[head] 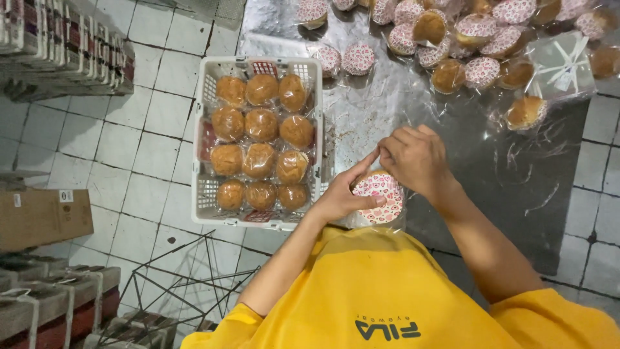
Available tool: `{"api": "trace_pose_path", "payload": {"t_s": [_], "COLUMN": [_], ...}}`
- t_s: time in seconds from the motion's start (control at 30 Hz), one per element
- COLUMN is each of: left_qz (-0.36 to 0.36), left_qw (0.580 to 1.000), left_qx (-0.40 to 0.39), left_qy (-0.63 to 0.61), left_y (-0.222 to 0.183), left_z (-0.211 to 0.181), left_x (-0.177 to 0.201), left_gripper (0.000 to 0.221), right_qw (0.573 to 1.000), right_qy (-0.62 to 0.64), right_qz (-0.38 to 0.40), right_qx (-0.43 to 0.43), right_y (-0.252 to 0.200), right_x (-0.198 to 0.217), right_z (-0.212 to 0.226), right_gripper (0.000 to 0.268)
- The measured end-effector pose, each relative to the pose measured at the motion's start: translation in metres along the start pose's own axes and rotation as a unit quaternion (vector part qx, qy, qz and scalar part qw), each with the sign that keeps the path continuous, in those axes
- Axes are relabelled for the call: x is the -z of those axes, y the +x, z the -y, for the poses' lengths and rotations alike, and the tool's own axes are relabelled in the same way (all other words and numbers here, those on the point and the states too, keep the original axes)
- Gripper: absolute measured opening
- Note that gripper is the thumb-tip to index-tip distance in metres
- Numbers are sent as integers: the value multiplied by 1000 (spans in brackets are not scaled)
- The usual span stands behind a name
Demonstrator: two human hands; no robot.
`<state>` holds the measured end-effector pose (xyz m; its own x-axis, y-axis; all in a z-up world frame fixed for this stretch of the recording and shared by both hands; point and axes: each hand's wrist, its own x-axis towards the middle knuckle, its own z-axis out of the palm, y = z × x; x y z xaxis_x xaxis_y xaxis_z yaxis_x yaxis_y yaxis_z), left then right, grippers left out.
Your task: Packing individual donuts into plastic bags and arranging them neatly in a plastic crate.
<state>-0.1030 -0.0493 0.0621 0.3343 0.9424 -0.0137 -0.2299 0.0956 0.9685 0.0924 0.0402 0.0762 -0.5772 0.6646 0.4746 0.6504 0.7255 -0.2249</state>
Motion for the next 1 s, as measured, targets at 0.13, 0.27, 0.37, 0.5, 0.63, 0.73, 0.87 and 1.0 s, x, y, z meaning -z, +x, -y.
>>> {"api": "trace_pose_path", "payload": {"t_s": [0.13, 0.27, 0.37, 0.5, 0.63, 0.73, 0.87, 1.0], "left_qz": [8, 27, -5, -44, -135, -196, -89, -40], "left_qw": [995, 993, 972, 960, 982, 977, 994, 995], "left_qx": [42, 92, 157, 115, 79, 81, 65, 64], "left_qy": [-88, -65, -173, -251, -105, -5, 23, 71], "left_y": [-2, 0, -4, 3, 17, 28, 39, 56], "left_z": [-26, -12, 0, 50, 38, 22, 8, 4], "left_x": [-5, -1, 6, 19, -3, -32, -64, -57], "left_gripper": [107, 90, 83, 69, 65, 61, 89, 115], "right_qw": [998, 672, 392, 693, 847, 806, 754, 612], "right_qy": [-20, 614, 911, 379, 213, 414, 377, 542], "right_qz": [-57, -230, -126, 158, 204, -7, 67, -127], "right_qx": [-30, -345, -33, -593, -442, -423, -534, -562], "right_y": [-12, -39, -95, -150, -161, -135, -79, -93], "right_x": [4, 74, 51, -1, -5, -11, -5, -20], "right_z": [-31, -61, -101, -96, -37, 12, 22, -17], "right_gripper": [13, 12, 18, 38, 24, 51, 112, 64]}}
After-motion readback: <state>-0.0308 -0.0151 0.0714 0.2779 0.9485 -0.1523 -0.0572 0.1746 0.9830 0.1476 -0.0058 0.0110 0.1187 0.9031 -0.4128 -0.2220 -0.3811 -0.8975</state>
